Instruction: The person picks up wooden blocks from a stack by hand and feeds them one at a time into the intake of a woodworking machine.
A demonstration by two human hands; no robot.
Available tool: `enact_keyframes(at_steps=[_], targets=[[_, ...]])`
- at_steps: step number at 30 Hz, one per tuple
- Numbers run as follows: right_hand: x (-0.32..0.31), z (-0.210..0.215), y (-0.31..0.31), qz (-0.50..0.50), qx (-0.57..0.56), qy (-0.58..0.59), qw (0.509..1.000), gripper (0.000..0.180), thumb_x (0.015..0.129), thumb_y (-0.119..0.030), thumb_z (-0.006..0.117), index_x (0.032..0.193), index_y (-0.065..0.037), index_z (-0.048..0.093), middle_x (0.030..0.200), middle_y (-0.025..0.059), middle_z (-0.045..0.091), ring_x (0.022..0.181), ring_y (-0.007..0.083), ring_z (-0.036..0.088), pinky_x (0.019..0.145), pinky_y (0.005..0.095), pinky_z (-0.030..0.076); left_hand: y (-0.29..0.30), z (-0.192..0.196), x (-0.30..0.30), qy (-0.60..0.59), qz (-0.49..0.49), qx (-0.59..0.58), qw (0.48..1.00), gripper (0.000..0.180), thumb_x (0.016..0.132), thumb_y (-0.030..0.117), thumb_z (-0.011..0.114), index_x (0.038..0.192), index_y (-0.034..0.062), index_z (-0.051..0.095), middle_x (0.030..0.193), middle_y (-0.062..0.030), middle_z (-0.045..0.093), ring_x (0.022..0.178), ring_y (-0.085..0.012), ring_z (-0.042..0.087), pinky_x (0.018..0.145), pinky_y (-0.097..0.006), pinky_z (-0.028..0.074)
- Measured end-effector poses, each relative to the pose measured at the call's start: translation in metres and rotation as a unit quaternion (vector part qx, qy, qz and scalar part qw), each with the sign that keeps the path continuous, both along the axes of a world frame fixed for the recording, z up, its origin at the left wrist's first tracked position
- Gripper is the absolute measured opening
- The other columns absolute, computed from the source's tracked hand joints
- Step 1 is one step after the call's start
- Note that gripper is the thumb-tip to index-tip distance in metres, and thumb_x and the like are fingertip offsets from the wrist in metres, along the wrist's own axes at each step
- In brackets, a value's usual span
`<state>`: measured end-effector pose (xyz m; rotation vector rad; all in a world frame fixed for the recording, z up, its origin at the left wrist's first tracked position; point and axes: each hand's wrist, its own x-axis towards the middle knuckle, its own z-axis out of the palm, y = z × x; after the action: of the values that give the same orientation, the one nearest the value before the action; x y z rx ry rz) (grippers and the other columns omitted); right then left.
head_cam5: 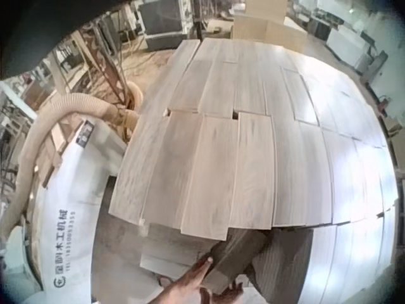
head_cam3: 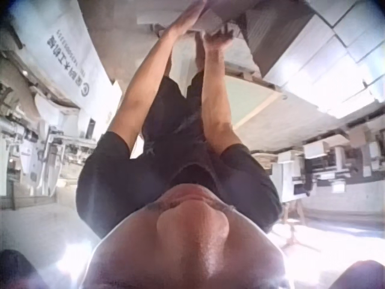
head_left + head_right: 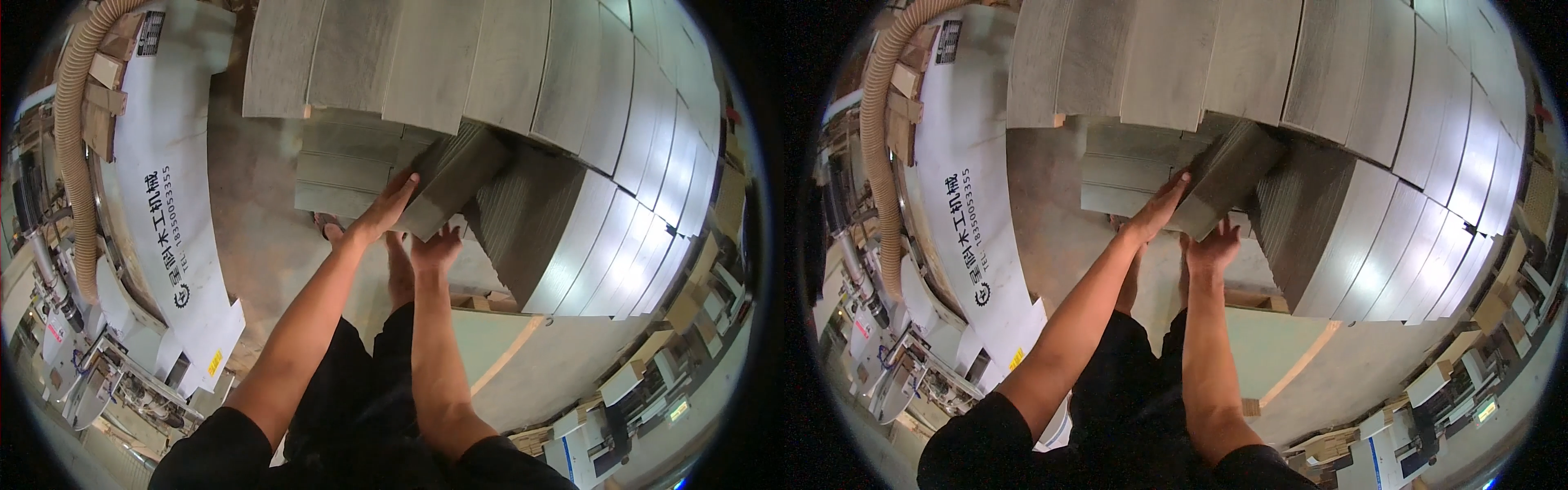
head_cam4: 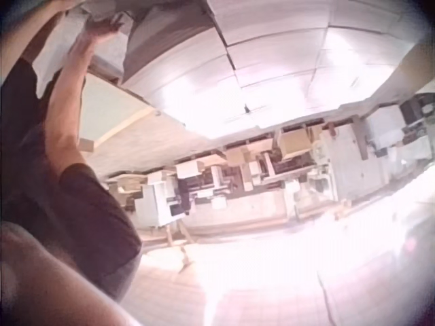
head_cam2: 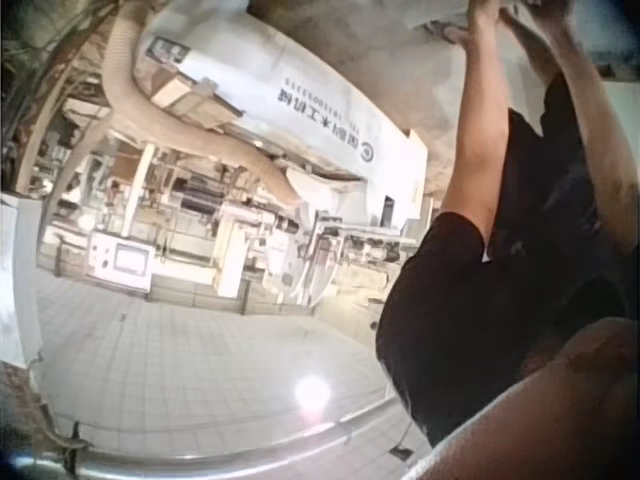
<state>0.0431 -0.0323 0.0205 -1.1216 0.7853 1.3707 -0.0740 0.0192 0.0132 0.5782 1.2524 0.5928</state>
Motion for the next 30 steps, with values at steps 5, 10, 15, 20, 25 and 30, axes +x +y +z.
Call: enact_keyframes(at_steps=[5,10,15,20,25,30], targets=[[0.022,-0.027,0.005,0.21,0.17,-0.14,0.953,0.055,0.096,-0.047,0.033,0.137,-0.01,0.034,0.136,0.0053,0.041,0.126,0.0213,0.038,0.105,0.0376,0.03,0.003,-0.005,0.005,-0.057,-0.035,-0.051,0.996,0.071,0.095,0.053,0.036,0.143,0.0025,0.025,0.143,-0.0126,0.034,0.133,-0.0218,0.029,0.108,-0.032,0.023],[0.011,-0.025,0.014,0.216,0.142,-0.091,0.962,0.055,0.094,-0.048,0.038,0.135,-0.012,0.039,0.131,0.0051,0.048,0.118,0.0225,0.046,0.101,0.0377,0.035,-0.008,-0.01,0.008,-0.008,-0.015,-0.028,0.999,0.073,0.094,0.052,0.039,0.144,0.003,0.021,0.146,-0.0149,0.029,0.135,-0.0249,0.026,0.109,-0.033,0.022],[-0.028,-0.005,-0.029,0.168,0.054,-0.015,0.984,0.05,0.093,-0.045,0.038,0.13,-0.012,0.045,0.125,0.0042,0.052,0.112,0.0213,0.051,0.096,0.0379,0.041,-0.041,0.009,-0.033,0.035,-0.017,-0.03,0.999,0.072,0.093,0.049,0.043,0.143,0.0012,0.025,0.147,-0.0151,0.027,0.135,-0.026,0.026,0.109,-0.033,0.022],[-0.085,-0.002,-0.05,0.194,0.053,0.007,0.98,0.045,0.093,-0.041,0.037,0.126,-0.012,0.048,0.124,0.0039,0.054,0.113,0.0219,0.051,0.096,0.0367,0.041,-0.083,-0.002,-0.086,0.061,0.018,-0.099,0.993,0.068,0.091,0.045,0.049,0.138,-0.0021,0.034,0.141,-0.0153,0.037,0.131,-0.0248,0.032,0.108,-0.033,0.024],[-0.083,-0.01,-0.053,0.214,0.04,0.01,0.976,0.046,0.093,-0.042,0.038,0.127,-0.012,0.048,0.123,0.0043,0.053,0.113,0.022,0.051,0.095,0.0358,0.041,-0.089,0.003,-0.102,0.012,0.036,-0.106,0.994,0.065,0.092,0.043,0.048,0.14,0.0021,0.034,0.142,-0.0141,0.037,0.131,-0.0235,0.032,0.108,-0.031,0.023],[-0.013,-0.027,0.007,0.416,-0.015,-0.28,0.865,0.052,0.091,-0.05,0.041,0.131,-0.017,0.045,0.132,0.0021,0.049,0.12,0.0188,0.044,0.094,0.0366,0.035,-0.138,-0.016,-0.096,-0.026,0.411,-0.134,0.901,0.077,0.091,0.058,0.04,0.146,0.0073,0.021,0.152,-0.0093,0.02,0.14,-0.0197,0.018,0.11,-0.036,0.015]])
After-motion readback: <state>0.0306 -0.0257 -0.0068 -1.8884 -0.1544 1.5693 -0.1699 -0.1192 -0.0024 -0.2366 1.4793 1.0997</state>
